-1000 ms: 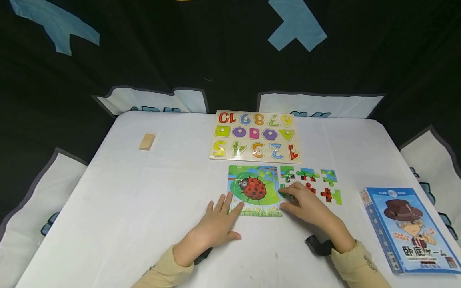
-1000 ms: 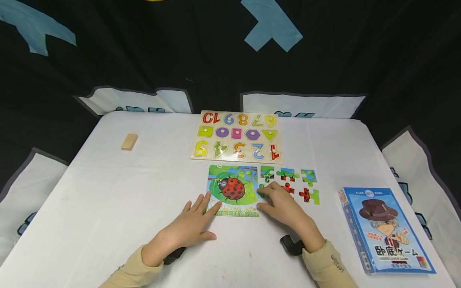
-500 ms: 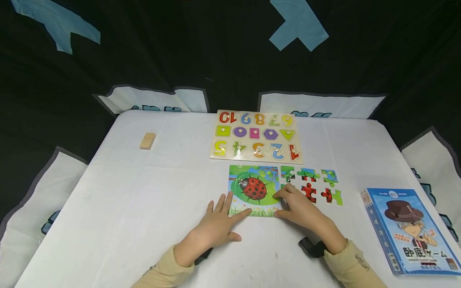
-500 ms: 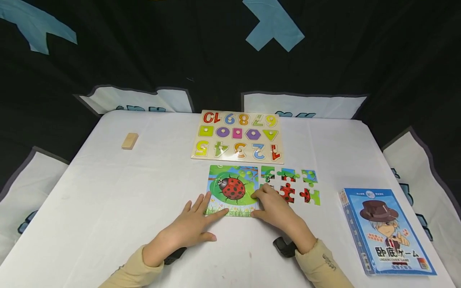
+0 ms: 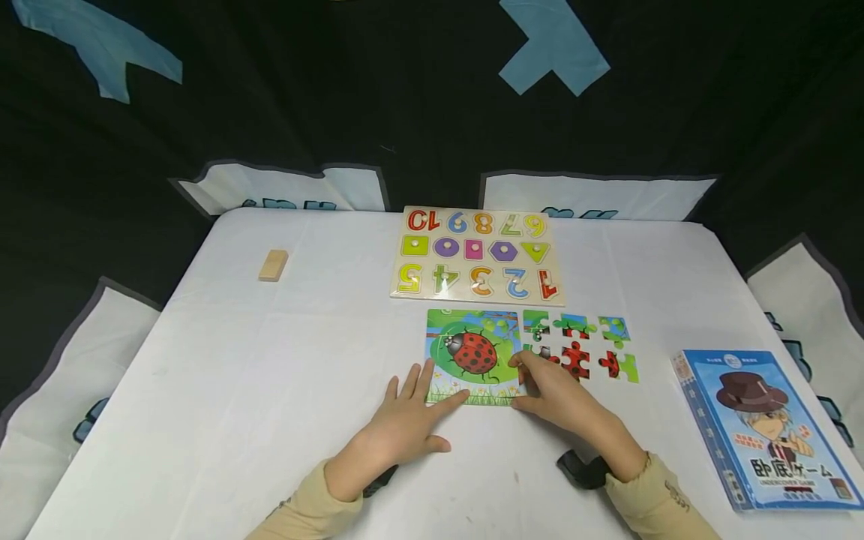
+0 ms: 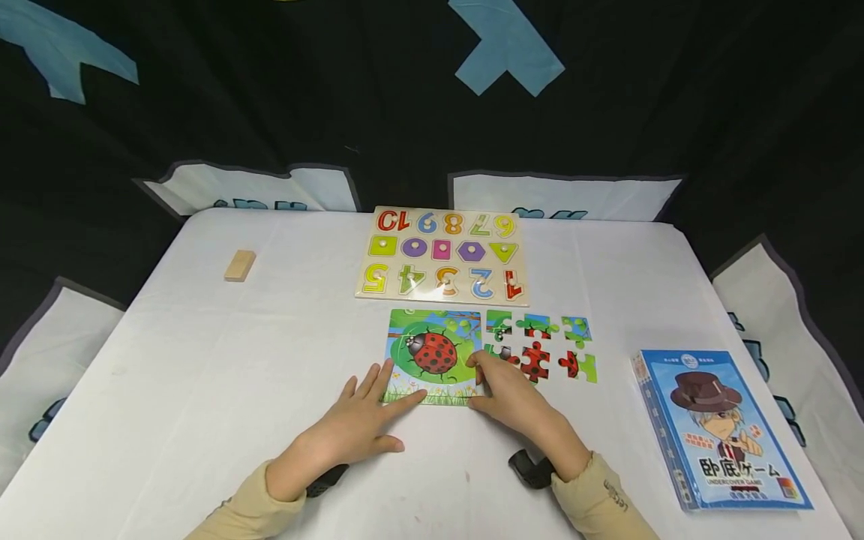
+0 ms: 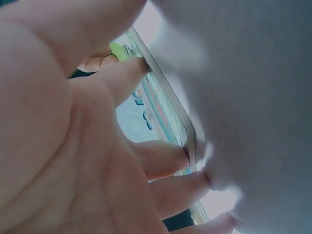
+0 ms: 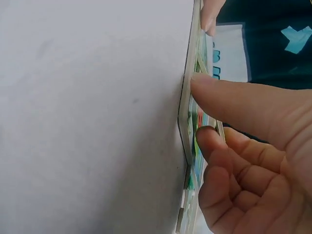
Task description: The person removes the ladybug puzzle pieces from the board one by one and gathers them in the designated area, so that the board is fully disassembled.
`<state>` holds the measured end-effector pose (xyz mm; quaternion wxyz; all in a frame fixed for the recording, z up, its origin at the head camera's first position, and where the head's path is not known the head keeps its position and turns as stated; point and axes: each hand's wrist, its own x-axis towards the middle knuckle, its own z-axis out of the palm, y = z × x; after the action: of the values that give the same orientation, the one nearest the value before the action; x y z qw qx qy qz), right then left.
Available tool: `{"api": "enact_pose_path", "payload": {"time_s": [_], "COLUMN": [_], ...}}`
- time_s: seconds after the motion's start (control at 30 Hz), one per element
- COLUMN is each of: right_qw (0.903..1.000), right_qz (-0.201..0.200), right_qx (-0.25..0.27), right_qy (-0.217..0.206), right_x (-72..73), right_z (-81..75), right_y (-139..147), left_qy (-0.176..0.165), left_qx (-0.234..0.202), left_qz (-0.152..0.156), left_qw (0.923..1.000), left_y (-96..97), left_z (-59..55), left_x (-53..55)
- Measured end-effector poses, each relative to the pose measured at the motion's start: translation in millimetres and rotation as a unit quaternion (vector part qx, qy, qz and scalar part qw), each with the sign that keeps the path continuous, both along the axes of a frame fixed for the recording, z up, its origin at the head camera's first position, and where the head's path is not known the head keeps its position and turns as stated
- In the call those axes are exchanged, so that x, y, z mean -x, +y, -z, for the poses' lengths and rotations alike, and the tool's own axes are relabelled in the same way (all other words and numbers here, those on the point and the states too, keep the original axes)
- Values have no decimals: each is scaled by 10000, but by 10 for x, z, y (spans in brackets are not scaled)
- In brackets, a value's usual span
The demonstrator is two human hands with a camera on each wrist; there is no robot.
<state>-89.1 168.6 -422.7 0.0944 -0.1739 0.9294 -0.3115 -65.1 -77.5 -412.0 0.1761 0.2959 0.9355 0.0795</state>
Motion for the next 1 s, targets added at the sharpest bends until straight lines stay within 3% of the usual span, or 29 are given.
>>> {"api": "enact_pose_path", "payload": {"time_s": [0.2,0.3,0.4,0.57,0.67,0.83,1.0], "right_qw": [9999,9999,9991,9936,9907,9882,9802], "right_qz": [-21,-6,277,934,1072,1109,1319], "right_qx": [53,158,197,-198,-428,-812,-1191], "right_qy": [82,-21,-257,-604,-714,-674,-877], "right_x": [-35,-91,-187,-397,-487,-522,-491], "right_z": [-1,-29,-81,-152,-148,-103,-140], "right_y": [82,265,519,932,1111,1239,1175], "left_qy": [-27,-62,-79,-63,-73,-69,-65], "left_qx": [21,14,-2,-30,-43,-75,-101], "left_qz": [13,7,-15,-9,-6,-21,-23], "left_qw": [10000,10000,10000,10000,10000,9999,9999], "left_y": [-2,-2,-3,-9,-11,-4,-2], "left_z": [1,10,12,11,6,16,34], "left_x": [6,10,10,-7,-17,-11,-8]}}
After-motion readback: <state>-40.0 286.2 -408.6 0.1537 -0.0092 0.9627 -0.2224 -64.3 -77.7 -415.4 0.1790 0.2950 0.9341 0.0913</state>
